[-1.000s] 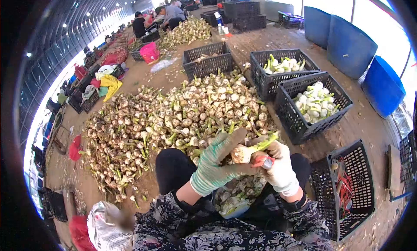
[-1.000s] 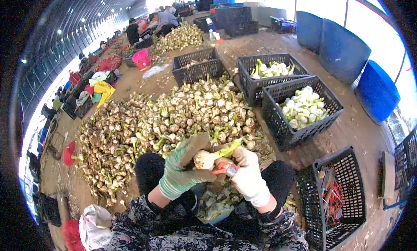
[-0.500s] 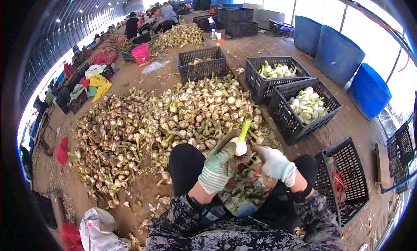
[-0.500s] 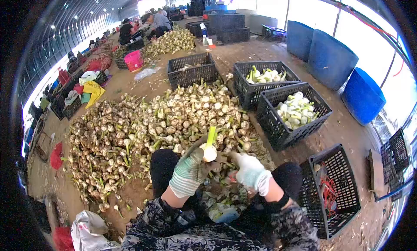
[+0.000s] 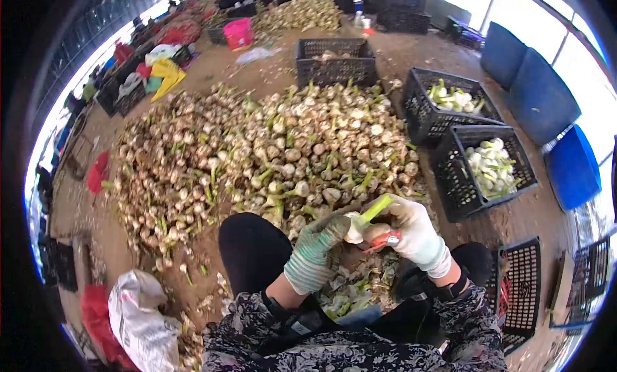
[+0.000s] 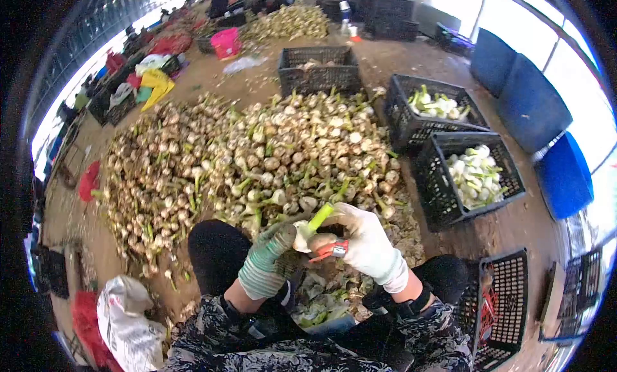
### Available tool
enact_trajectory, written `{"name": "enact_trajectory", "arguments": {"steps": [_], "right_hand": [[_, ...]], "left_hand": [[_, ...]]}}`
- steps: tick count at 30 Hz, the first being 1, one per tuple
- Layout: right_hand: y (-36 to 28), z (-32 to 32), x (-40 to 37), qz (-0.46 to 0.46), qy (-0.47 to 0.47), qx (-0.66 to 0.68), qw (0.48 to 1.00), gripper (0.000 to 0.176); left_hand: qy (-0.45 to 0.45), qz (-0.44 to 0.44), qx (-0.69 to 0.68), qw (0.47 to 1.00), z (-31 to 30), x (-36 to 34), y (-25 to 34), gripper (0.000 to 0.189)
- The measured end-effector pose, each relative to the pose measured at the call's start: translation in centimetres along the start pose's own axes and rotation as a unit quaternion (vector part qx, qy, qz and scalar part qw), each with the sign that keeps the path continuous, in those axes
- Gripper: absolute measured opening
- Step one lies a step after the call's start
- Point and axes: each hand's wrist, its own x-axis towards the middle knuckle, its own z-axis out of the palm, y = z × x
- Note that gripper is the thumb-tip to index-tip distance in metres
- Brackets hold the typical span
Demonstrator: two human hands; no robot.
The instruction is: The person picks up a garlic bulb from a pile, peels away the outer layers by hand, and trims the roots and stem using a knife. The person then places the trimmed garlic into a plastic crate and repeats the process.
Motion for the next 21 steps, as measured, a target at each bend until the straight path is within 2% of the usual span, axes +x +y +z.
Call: {"name": "enact_trajectory", "arguments": {"steps": [2, 3, 4, 6, 8, 10, 11, 15, 18, 19, 21], "right_hand": [[0.5, -0.2, 0.6, -0.020, -0.017, -0.011, 1.000, 0.026], [0.5, -0.4, 0.9, -0.045, -0.020, -0.031, 0.998, 0.025], [0.4, -0.4, 1.0, -0.043, -0.022, -0.024, 0.999, 0.025], [0.2, -0.6, 1.0, 0.023, 0.016, -0.040, 0.999, 0.024], [0.5, -0.7, 1.0, 0.017, 0.033, -0.044, 0.998, 0.023], [1.2, -0.5, 0.9, 0.032, 0.091, -0.047, 0.994, 0.023], [2.4, -0.5, 1.0, 0.000, 0.095, -0.040, 0.995, 0.023], [3.2, -0.5, 1.2, 0.006, 0.128, -0.073, 0.989, 0.024], [3.7, -0.9, 1.7, 0.004, 0.136, -0.189, 0.972, 0.022], [3.9, -1.0, 1.7, 0.011, 0.136, -0.194, 0.971, 0.022], [4.5, -1.6, 1.7, -0.032, 0.108, -0.245, 0.963, 0.024]], "left_hand": [[-0.010, -0.027, -0.039, 0.999, 0.0, -0.1, 0.7, 0.047], [0.013, 0.005, 0.020, 1.000, -0.2, 0.0, 0.5, 0.045], [0.020, 0.003, 0.023, 1.000, -0.2, 0.2, 0.4, 0.045], [0.064, 0.014, 0.093, 0.994, 0.4, 1.2, 0.3, 0.042], [0.079, 0.010, 0.094, 0.992, 0.8, 2.0, -0.2, 0.040], [0.104, 0.021, 0.148, 0.983, 0.8, 2.5, -0.5, 0.039], [0.091, 0.044, 0.187, 0.977, 0.0, 3.0, -0.9, 0.039], [0.070, -0.001, 0.106, 0.992, -1.0, 4.2, -1.4, 0.038], [0.045, -0.047, 0.113, 0.991, -2.6, 5.7, -2.2, 0.041], [0.033, -0.073, 0.076, 0.994, -2.9, 5.6, -2.8, 0.040], [0.011, -0.091, 0.038, 0.995, -3.3, 5.5, -3.2, 0.040]]}}
